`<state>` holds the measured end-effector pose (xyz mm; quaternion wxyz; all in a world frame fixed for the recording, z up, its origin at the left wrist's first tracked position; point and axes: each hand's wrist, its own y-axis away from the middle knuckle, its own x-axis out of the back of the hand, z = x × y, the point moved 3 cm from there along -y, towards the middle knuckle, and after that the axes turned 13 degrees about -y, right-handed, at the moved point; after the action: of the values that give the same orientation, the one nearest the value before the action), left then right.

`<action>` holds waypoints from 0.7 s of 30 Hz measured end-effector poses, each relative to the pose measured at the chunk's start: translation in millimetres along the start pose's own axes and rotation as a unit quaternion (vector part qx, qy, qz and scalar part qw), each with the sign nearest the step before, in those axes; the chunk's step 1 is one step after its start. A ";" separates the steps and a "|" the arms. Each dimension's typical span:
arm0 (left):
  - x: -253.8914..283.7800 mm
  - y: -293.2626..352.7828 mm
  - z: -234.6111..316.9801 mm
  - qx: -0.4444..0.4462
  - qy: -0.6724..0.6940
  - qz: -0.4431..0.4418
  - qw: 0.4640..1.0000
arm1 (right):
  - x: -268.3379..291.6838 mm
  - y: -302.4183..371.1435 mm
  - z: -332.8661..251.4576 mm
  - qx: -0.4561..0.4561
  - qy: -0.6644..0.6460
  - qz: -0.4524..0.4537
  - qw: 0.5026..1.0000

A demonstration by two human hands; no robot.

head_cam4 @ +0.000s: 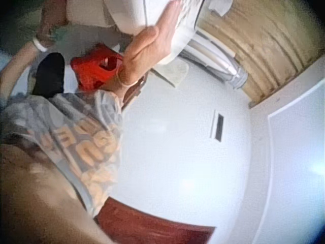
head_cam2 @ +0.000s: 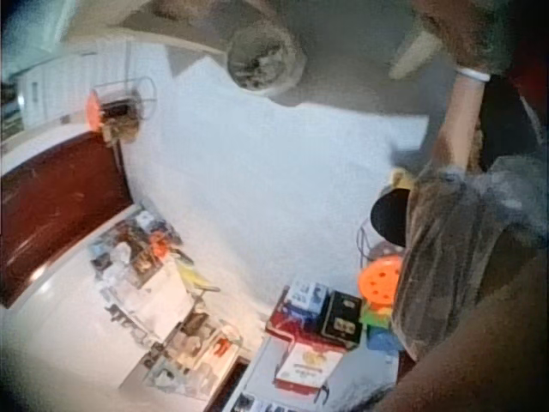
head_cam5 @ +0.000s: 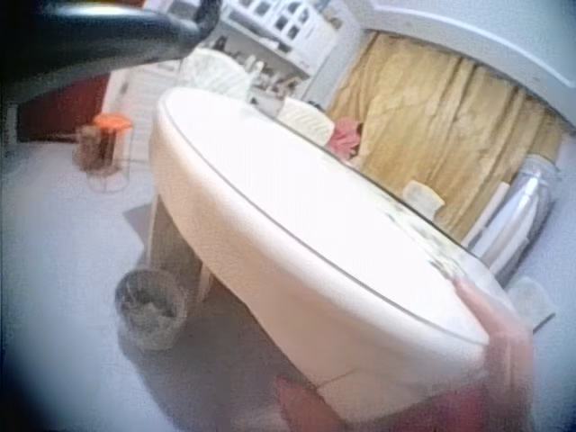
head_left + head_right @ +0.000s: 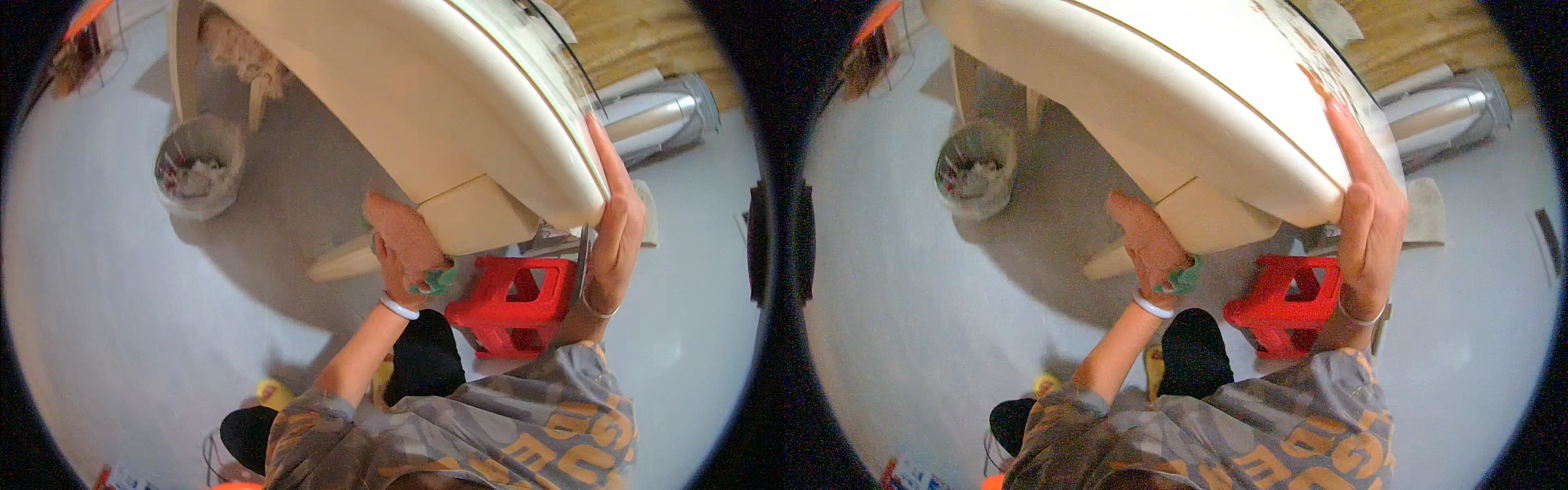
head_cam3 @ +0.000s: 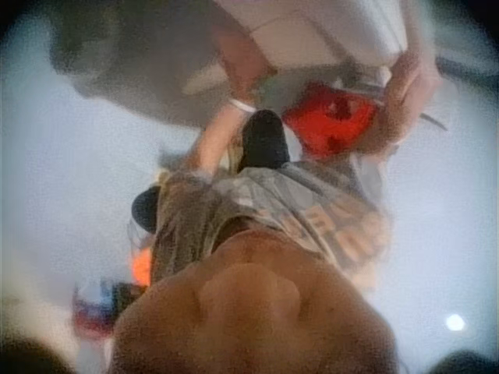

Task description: The person wipes the top of a round table with a green cloth, then moves to wipe the underside edges and legs of the table.

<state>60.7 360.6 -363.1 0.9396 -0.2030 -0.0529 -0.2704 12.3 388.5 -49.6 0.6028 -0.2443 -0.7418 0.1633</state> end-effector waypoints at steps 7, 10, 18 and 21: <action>17.9 -44.3 12.8 -0.230 -0.157 0.073 0.958 | 7.8 5.0 4.7 0.080 0.058 0.044 0.994; 33.6 -60.0 32.8 -0.244 -0.238 0.108 0.934 | 8.6 8.9 9.8 0.050 0.055 0.049 0.996; 69.3 -80.5 92.7 -0.295 -0.342 0.151 0.880 | -4.7 5.8 10.9 0.106 0.105 0.081 0.985; 71.4 -77.2 111.0 -0.326 -0.262 0.171 0.892 | -1.5 10.3 9.0 0.089 0.098 0.075 0.988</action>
<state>81.6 311.9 -219.6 0.8045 -0.5673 -0.1702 -0.0447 5.4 396.6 -58.4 0.6777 -0.2596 -0.6413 0.2489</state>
